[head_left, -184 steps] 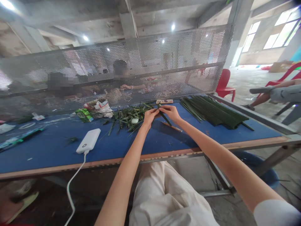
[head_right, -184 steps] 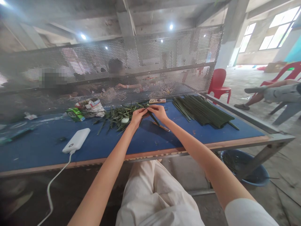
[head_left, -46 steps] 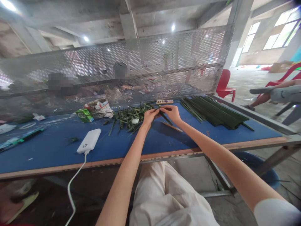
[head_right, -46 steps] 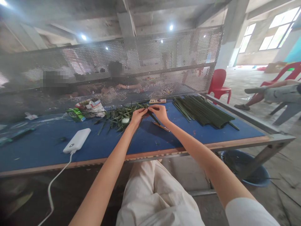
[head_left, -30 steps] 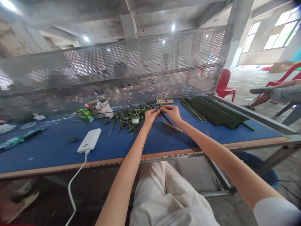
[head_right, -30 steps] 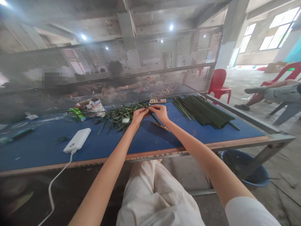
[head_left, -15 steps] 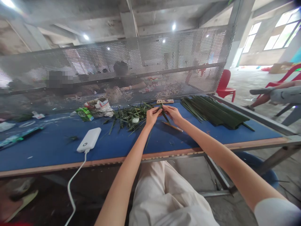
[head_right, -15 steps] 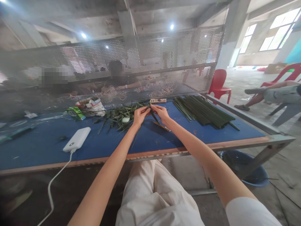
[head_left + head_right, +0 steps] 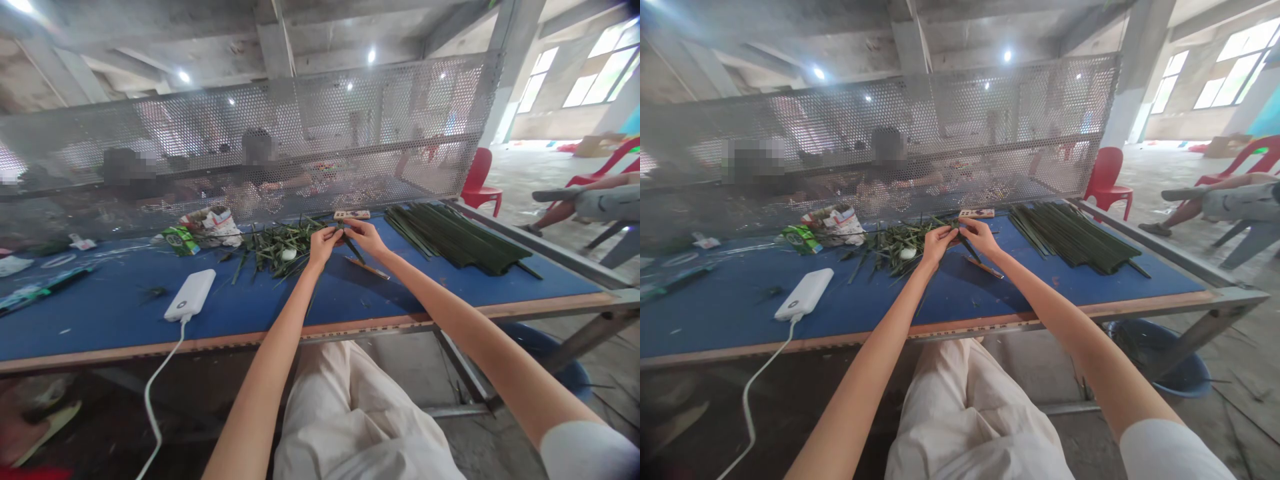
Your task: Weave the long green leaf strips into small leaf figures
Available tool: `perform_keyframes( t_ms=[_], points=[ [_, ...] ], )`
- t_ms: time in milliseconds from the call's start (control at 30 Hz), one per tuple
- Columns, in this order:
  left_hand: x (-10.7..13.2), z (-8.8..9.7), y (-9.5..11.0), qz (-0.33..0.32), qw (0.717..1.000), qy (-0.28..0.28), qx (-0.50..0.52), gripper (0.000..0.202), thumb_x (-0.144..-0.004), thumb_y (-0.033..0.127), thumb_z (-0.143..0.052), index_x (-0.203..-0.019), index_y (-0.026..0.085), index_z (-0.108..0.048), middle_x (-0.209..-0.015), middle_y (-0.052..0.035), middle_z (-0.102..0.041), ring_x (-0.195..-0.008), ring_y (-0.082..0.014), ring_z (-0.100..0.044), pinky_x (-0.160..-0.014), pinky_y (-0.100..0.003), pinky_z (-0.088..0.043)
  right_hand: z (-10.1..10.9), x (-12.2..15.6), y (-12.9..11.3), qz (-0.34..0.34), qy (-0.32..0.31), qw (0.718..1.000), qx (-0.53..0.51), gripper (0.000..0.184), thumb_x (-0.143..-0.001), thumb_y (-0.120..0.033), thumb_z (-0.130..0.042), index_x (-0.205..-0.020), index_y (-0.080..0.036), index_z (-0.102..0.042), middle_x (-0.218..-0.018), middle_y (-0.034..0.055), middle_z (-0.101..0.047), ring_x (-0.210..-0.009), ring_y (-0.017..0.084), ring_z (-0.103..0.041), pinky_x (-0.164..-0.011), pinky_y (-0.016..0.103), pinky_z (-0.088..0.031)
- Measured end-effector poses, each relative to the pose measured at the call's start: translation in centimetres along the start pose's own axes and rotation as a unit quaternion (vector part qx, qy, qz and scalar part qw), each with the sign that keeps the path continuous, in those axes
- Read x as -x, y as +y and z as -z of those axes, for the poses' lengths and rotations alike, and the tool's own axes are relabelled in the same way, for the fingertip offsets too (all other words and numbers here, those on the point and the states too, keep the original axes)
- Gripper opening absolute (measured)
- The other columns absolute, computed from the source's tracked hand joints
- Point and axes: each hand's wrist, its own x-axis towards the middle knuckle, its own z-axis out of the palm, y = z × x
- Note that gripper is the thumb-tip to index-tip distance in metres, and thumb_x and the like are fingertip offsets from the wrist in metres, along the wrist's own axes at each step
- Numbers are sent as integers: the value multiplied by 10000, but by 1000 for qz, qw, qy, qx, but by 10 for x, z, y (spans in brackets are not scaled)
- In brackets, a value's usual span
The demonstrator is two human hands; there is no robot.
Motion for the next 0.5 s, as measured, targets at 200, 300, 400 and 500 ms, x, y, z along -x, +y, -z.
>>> perform_keyframes(
  t_ms=[200,300,400,500],
  points=[
    [0,1,4,12,999,31,14,291,-645,304,-820,-576,146,-585,-562,2,-605,-701,-194,-658,-756,-358,-562,-5,4,2,31,-54,997,41,449,-818,-356,-601,-1205,-132,-640,-634,-15,-495,-590,136,-457,-579,288,-415],
    [-1,2,3,20,998,51,20,252,-644,290,-816,-596,141,-619,-584,1,-618,-665,-171,-638,-745,-344,-555,-5,6,-1,39,-57,997,31,497,-807,-352,-613,-1259,-149,-577,-630,-35,-454,-575,127,-430,-564,279,-391],
    [-1,2,3,22,997,61,33,226,-636,294,-813,-604,144,-648,-573,14,-610,-642,-151,-619,-747,-326,-552,-5,8,-5,32,-68,997,0,550,-792,-363,-629,-1290,-160,-512,-632,-46,-457,-556,120,-418,-555,275,-374],
    [0,1,3,22,996,74,40,198,-637,278,-806,-597,149,-661,-565,17,-604,-683,-161,-626,-760,-320,-549,-7,8,-7,28,-74,997,-14,525,-782,-380,-637,-1250,-179,-508,-626,-51,-463,-550,121,-418,-553,276,-363]
  ],
)
